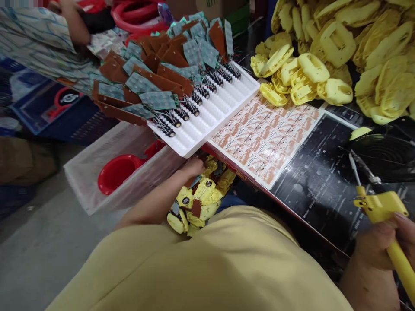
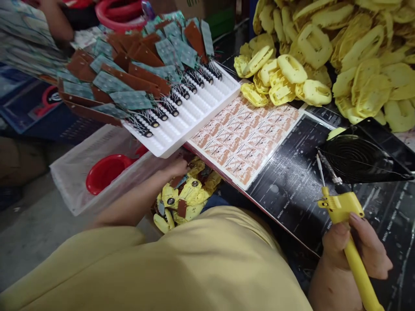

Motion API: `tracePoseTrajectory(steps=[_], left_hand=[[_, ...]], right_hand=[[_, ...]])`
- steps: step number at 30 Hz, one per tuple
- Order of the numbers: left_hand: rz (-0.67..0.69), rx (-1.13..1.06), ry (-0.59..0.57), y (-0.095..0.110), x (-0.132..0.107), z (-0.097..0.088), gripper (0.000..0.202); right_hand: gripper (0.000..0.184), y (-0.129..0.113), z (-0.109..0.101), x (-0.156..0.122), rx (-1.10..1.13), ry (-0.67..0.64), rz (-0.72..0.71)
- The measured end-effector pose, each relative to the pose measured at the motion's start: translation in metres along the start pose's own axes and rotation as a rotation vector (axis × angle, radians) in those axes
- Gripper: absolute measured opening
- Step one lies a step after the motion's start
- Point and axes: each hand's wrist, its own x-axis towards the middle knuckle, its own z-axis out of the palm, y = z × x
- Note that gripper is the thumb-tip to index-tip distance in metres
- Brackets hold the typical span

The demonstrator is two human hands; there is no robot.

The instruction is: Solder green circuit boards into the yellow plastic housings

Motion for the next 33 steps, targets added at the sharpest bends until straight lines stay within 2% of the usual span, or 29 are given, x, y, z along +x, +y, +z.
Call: tracePoseTrajectory(steps=[2, 4, 5, 6, 7, 9, 10, 11, 14, 16, 18, 19, 21, 24, 28, 31, 33], left_hand=[[0.088, -0.003, -0.165, 0.018, -0.023, -0.01, 0.015], [0.331, -0.086, -0.311, 0.044, -0.042, -0.028, 0.021], [0.489, -0.149, -0.327, 0.06, -0.047, -0.041, 0.027], [0.623, -0.201, -0.267, 0.077, -0.046, -0.055, 0.035], [0.703, -0.22, -0.127, 0.096, -0.04, -0.072, 0.043], [0.726, -0.072, 0.293, 0.137, -0.009, -0.107, 0.054], [0.707, 0.047, 0.441, 0.16, 0.014, -0.125, 0.067], [0.683, 0.154, 0.528, 0.185, 0.041, -0.143, 0.08], [0.701, 0.342, 0.662, 0.257, 0.125, -0.184, 0.096], [0.687, 0.396, 0.637, 0.296, 0.169, -0.202, 0.106], [0.613, 0.399, 0.56, 0.318, 0.193, -0.212, 0.109], [0.568, 0.397, 0.524, 0.322, 0.196, -0.214, 0.107], [0.499, 0.402, 0.492, 0.315, 0.185, -0.213, 0.096], [0.491, 0.41, 0.506, 0.28, 0.14, -0.194, 0.083], [0.53, 0.4, 0.417, 0.219, 0.071, -0.139, 0.082], [0.713, 0.392, 0.44, 0.183, 0.037, -0.092, 0.088], [0.88, 0.381, 0.481, 0.17, 0.024, -0.069, 0.088]], right_hand=[[0.03, -0.005, 0.0, 0.001, 0.035, -0.003, 0.028], [0.03, -0.01, -0.001, 0.004, 0.049, -0.003, 0.06], [0.029, -0.012, -0.002, 0.005, 0.046, 0.009, 0.082], [0.029, -0.014, -0.002, 0.007, 0.038, 0.02, 0.102], [0.028, -0.017, -0.003, 0.009, 0.028, 0.029, 0.12], [0.026, -0.021, -0.004, 0.012, 0.016, 0.048, 0.145], [0.026, -0.023, -0.005, 0.014, 0.014, 0.044, 0.16], [0.027, -0.025, -0.006, 0.015, 0.016, 0.03, 0.179], [0.031, -0.03, -0.008, 0.016, 0.036, -0.019, 0.234], [0.034, -0.032, -0.01, 0.015, 0.05, -0.056, 0.259], [0.036, -0.034, -0.012, 0.013, 0.049, -0.071, 0.281], [0.038, -0.035, -0.013, 0.013, 0.042, -0.084, 0.295], [0.039, -0.037, -0.016, 0.012, 0.032, -0.097, 0.319], [0.037, -0.039, -0.017, 0.011, 0.054, -0.079, 0.342], [0.04, -0.039, -0.018, 0.008, 0.087, -0.107, 0.367], [0.049, -0.038, -0.02, 0.008, 0.077, -0.161, 0.401], [0.052, -0.039, -0.02, 0.012, 0.1, -0.296, 0.409]])
